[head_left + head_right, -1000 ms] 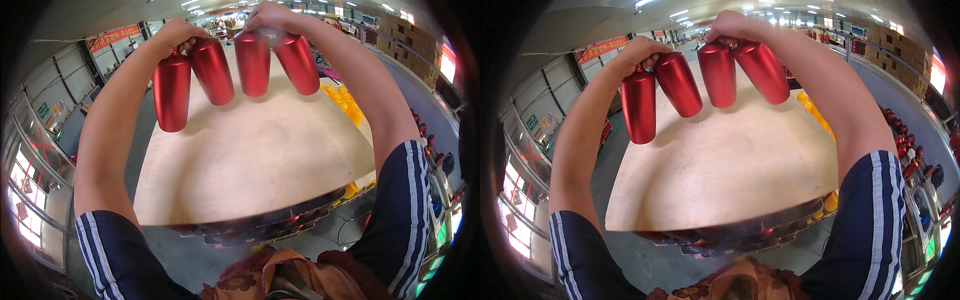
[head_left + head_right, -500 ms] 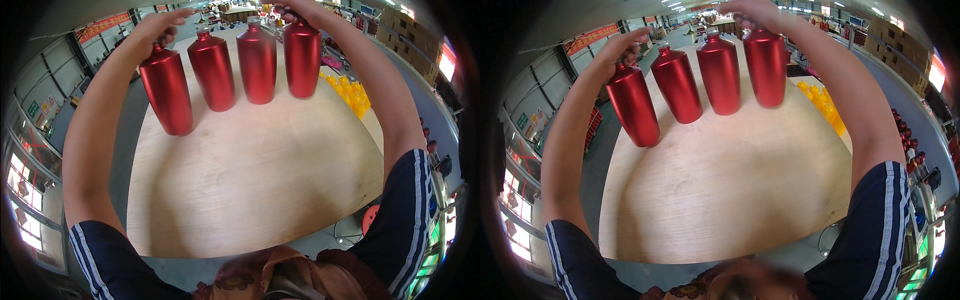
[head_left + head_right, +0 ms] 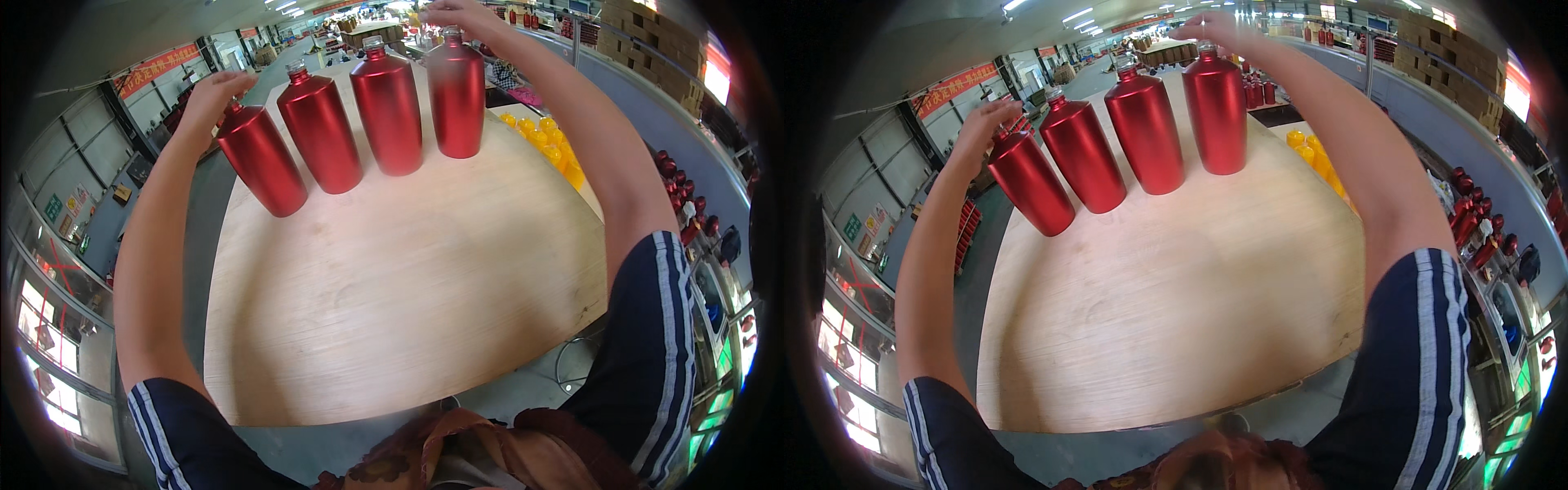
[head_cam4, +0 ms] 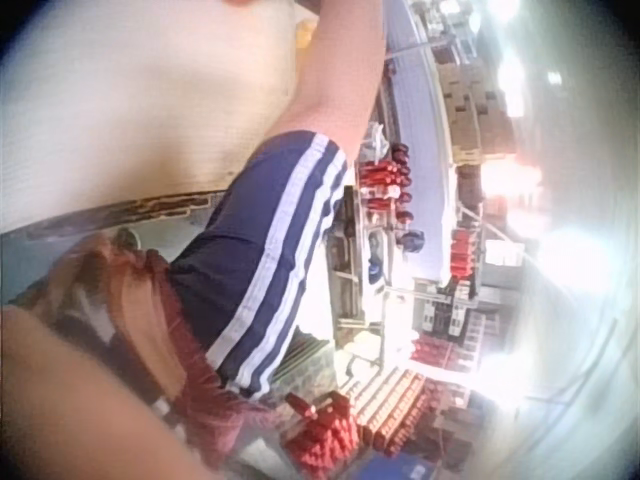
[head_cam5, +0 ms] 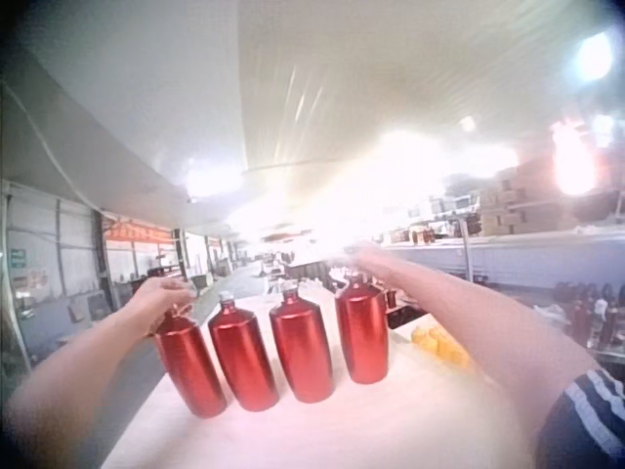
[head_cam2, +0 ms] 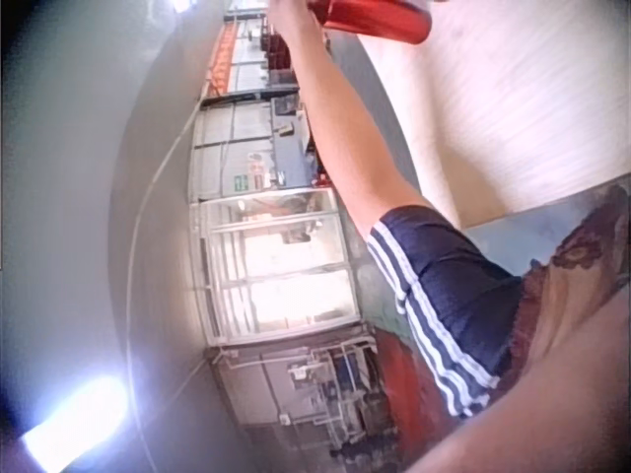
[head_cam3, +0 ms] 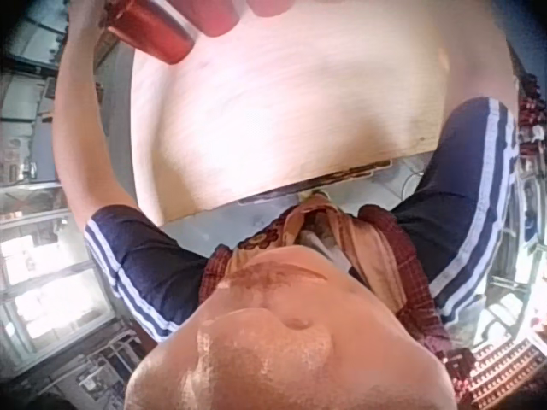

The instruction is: The person repeatedly picks up red bottles from a metal rack and places them onto a wooden board on a pallet. They also retrieve a wooden board from a nearby area and place it on the pallet before continuing to stack the bottles. The task involves moving bottles between locations and arranging them on the board.

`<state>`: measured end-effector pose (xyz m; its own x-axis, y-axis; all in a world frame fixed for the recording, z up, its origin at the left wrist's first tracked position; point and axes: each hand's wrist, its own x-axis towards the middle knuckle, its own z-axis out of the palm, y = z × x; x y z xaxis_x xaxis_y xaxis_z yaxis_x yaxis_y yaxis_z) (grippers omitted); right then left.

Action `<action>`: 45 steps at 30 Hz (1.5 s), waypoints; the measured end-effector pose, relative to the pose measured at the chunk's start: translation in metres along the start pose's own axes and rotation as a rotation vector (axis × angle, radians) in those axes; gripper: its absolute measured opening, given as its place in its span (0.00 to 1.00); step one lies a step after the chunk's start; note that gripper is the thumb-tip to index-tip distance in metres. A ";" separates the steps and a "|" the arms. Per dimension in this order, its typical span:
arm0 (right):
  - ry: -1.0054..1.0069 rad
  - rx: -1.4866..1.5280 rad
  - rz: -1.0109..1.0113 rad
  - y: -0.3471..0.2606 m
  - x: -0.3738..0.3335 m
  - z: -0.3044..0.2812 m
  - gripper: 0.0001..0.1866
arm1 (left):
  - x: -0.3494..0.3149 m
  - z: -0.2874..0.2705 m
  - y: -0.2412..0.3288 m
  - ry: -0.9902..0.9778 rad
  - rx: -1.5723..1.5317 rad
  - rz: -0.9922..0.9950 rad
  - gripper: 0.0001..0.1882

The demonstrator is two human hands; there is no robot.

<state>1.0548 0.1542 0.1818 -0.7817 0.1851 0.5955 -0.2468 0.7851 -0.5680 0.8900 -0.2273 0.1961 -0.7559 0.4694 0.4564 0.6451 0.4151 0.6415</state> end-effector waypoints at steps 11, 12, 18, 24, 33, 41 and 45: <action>-0.196 -0.105 0.117 -0.006 -0.057 0.004 0.39 | -0.027 -0.007 -0.016 -0.197 -0.223 -0.116 0.15; -0.194 -0.117 0.084 -0.004 -0.054 0.001 0.39 | -0.026 -0.008 -0.015 -0.191 -0.236 -0.117 0.15; -0.063 -0.196 0.187 0.023 -0.046 -0.009 0.40 | -0.030 -0.008 -0.018 -0.175 -0.250 -0.104 0.15; -0.046 -0.152 0.105 0.032 -0.047 -0.018 0.40 | -0.034 -0.030 -0.003 -0.100 -0.164 -0.077 0.18; -0.061 -0.231 0.149 0.027 -0.059 -0.031 0.34 | -0.072 -0.077 0.098 -0.050 -0.350 0.251 0.21; -0.073 -0.152 0.171 0.032 -0.061 -0.034 0.34 | -0.036 0.070 0.167 -0.236 -0.352 0.395 0.18; -0.150 -0.090 0.198 0.033 -0.061 -0.039 0.32 | -0.027 0.146 0.176 -0.335 -0.418 0.276 0.19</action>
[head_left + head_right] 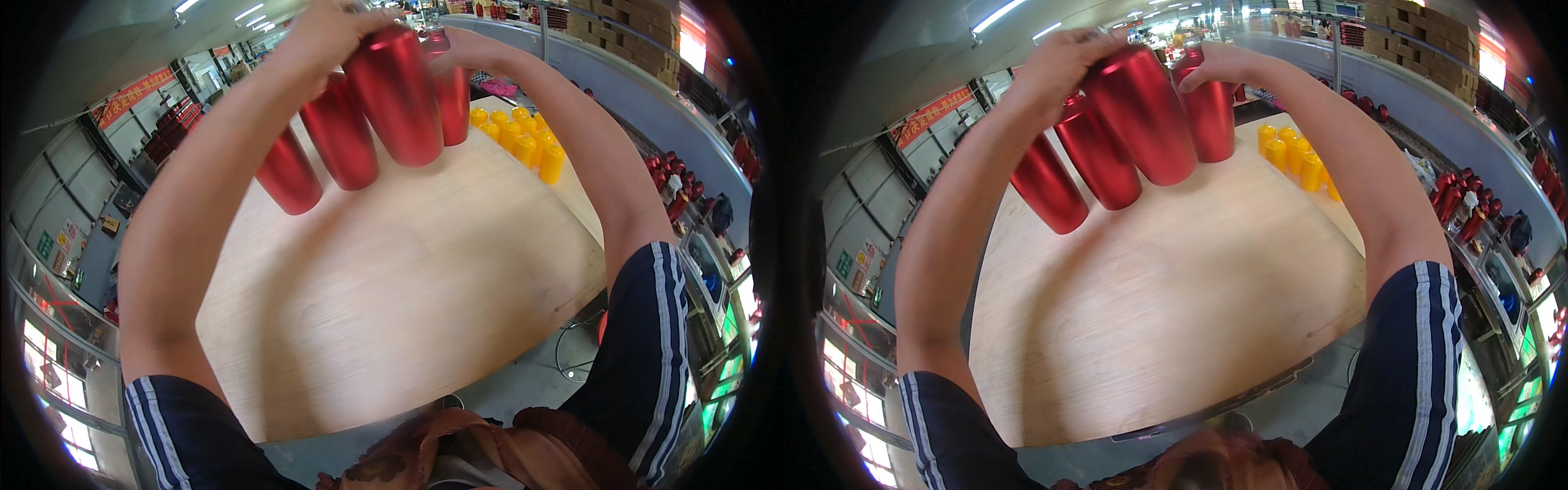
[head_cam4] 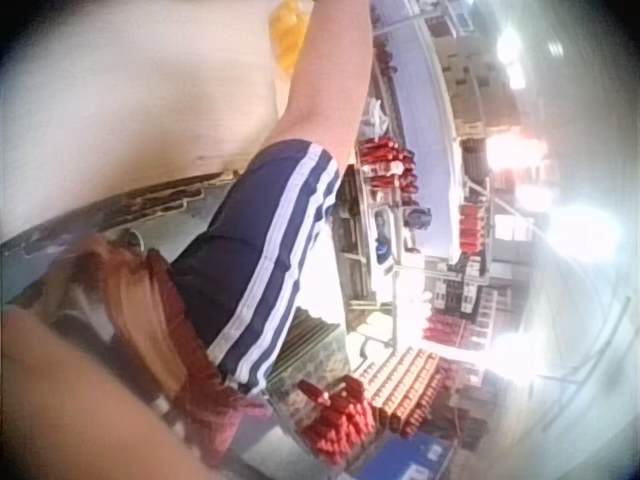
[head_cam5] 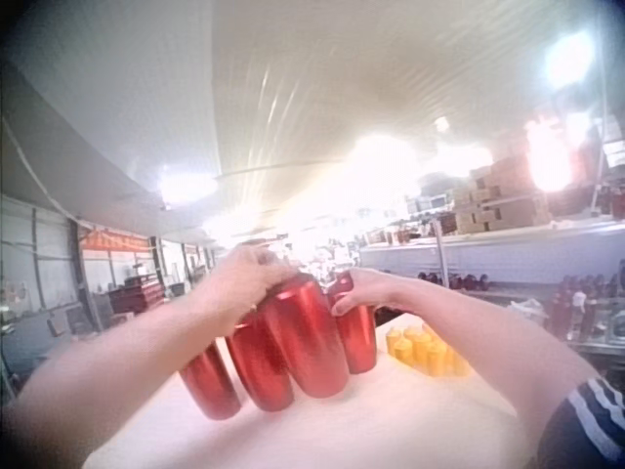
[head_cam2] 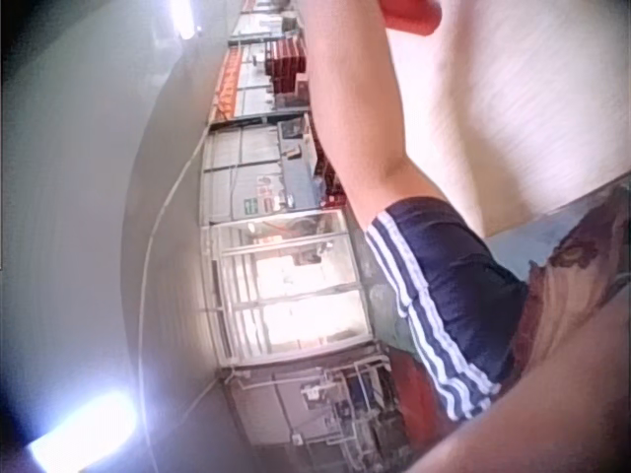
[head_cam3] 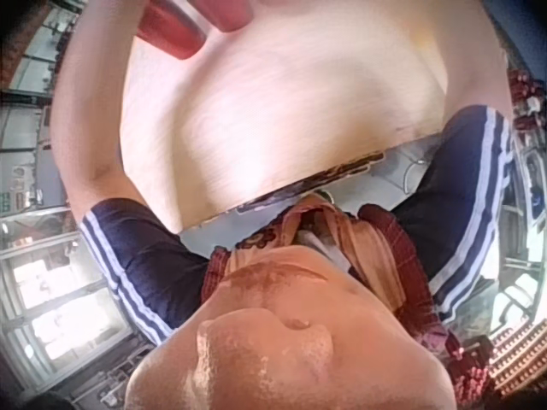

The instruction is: The person repeatedly picks up red bottles from a metal rack and places them onto a wooden board on a pallet. They also retrieve a wooden board from a nearby area and place it on the pallet before continuing to stack the bottles. The task involves moving bottles between locations and arranging them on the board.

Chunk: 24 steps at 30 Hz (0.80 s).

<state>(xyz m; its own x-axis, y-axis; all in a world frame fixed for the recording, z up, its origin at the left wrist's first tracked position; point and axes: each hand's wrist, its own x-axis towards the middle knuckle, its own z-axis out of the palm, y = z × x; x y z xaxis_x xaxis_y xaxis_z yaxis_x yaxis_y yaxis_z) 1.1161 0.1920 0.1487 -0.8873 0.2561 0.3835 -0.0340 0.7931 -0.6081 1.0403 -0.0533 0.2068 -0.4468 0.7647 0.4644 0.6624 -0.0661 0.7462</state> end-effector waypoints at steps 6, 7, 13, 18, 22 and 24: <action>-0.080 -0.139 0.061 -0.005 0.008 0.000 0.33 | 0.027 0.037 -0.037 0.087 0.331 0.010 0.18; -0.034 -0.142 0.075 -0.006 0.009 0.001 0.33 | 0.031 0.039 -0.040 0.126 0.404 0.000 0.19; 0.003 -0.122 0.091 -0.010 0.006 0.001 0.34 | 0.056 0.024 -0.044 0.066 0.752 0.013 0.21; -0.056 -0.050 0.055 -0.009 -0.002 -0.001 0.40 | 0.045 -0.008 -0.044 0.087 0.772 0.113 0.25; 0.035 -0.059 0.011 0.000 -0.004 0.005 0.42 | 0.017 -0.043 -0.050 0.368 0.838 0.588 0.26; 0.144 -0.100 0.057 0.005 -0.001 0.010 0.33 | 0.011 -0.057 -0.053 0.317 0.970 0.478 0.27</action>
<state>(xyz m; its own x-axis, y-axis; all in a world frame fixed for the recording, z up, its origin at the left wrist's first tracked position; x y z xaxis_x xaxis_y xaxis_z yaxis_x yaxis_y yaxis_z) 1.1121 0.1906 0.1383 -0.8111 0.3731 0.4505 0.0668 0.8242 -0.5623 0.9665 -0.0779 0.1997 -0.0632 0.5878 0.8065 0.9323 0.3231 -0.1624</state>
